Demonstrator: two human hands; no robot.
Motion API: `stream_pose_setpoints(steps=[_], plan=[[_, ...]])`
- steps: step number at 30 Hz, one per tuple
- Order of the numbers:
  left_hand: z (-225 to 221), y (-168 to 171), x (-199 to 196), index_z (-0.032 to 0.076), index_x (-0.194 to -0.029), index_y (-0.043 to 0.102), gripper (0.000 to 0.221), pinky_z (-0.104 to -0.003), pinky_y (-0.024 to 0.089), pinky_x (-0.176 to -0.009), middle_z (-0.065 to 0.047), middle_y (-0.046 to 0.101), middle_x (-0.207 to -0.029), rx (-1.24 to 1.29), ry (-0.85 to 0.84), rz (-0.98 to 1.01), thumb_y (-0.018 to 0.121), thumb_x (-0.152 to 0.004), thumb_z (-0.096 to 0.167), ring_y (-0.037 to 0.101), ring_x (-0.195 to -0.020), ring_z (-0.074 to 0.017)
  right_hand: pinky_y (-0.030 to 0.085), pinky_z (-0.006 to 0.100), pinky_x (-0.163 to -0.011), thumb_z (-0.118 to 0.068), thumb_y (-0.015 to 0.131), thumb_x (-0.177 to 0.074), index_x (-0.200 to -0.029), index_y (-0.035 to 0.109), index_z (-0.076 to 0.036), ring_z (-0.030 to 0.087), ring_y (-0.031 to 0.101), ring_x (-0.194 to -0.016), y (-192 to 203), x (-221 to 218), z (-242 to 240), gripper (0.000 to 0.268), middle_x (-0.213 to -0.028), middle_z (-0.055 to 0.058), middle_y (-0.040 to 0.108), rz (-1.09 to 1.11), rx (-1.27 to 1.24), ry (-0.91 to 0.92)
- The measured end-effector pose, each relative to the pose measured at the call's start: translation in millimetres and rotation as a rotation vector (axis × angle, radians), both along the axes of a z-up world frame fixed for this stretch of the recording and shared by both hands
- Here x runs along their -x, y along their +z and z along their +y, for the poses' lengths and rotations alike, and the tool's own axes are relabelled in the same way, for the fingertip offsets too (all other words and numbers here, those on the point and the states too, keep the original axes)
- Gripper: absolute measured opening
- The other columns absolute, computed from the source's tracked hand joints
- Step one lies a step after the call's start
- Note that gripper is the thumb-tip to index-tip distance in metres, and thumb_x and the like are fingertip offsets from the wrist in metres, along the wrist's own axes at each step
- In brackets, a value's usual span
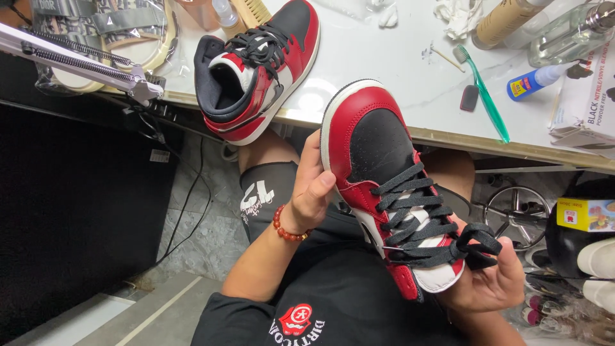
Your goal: Applying glue to the sole of a sneaker to repair it.
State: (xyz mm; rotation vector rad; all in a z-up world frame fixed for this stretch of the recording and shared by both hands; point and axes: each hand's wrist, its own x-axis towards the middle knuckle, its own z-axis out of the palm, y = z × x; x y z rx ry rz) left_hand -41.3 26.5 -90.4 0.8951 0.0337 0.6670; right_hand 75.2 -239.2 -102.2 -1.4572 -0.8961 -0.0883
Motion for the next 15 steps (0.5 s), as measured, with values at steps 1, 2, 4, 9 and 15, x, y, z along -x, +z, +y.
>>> stream_pose_setpoints(steps=[1,2,4,9,15], plan=[[1,0,1,0.002,-0.163,0.025,0.076,-0.04,0.035,-0.124,-0.017,0.044,-0.153,0.0,-0.001,0.001,0.058,-0.102,0.033,0.046,-0.142,-0.0226,0.058,0.056,-0.105,0.007,0.06,-0.104,-0.158,0.038,-0.003,0.043,0.07,-0.113,1,0,0,0.059,-0.126,0.042,0.06,0.001,0.0,-0.001],[1,0,1,0.0,-0.162,0.025,0.076,-0.04,0.035,-0.124,-0.017,0.044,-0.155,-0.014,0.008,0.029,0.059,-0.102,0.032,0.046,-0.142,-0.023,0.059,0.055,-0.105,0.008,0.06,-0.104,-0.157,0.038,-0.002,0.043,0.07,-0.112,2,0,1,0.058,-0.126,0.041,0.061,0.039,-0.002,-0.004],[2,-3,2,-0.001,-0.161,0.025,0.075,-0.041,0.035,-0.124,-0.018,0.044,-0.157,-0.029,0.017,0.057,0.059,-0.103,0.032,0.046,-0.142,-0.0234,0.059,0.054,-0.104,0.008,0.061,-0.104,-0.156,0.038,-0.001,0.042,0.071,-0.112,2,0,1,0.058,-0.126,0.04,0.062,0.076,-0.004,-0.008],[-1,-4,-2,0.007,-0.164,0.018,0.089,-0.042,0.034,-0.126,-0.017,0.039,-0.161,-0.025,0.012,0.044,0.066,-0.098,0.044,0.043,-0.145,-0.0239,0.059,0.049,-0.105,0.009,0.066,-0.103,-0.152,0.043,0.003,0.037,0.071,-0.111,3,2,4,0.055,-0.126,0.034,0.065,0.227,-0.066,-0.022],[4,18,-11,0.014,-0.161,0.012,0.101,-0.048,0.042,-0.123,-0.017,0.038,-0.161,0.029,0.03,-0.039,0.072,-0.09,0.052,0.044,-0.145,-0.0285,0.059,0.045,-0.103,0.009,0.069,-0.098,-0.154,0.046,0.003,0.033,0.072,-0.111,-3,-3,4,0.061,-0.13,0.029,0.064,0.345,-0.121,0.029]])
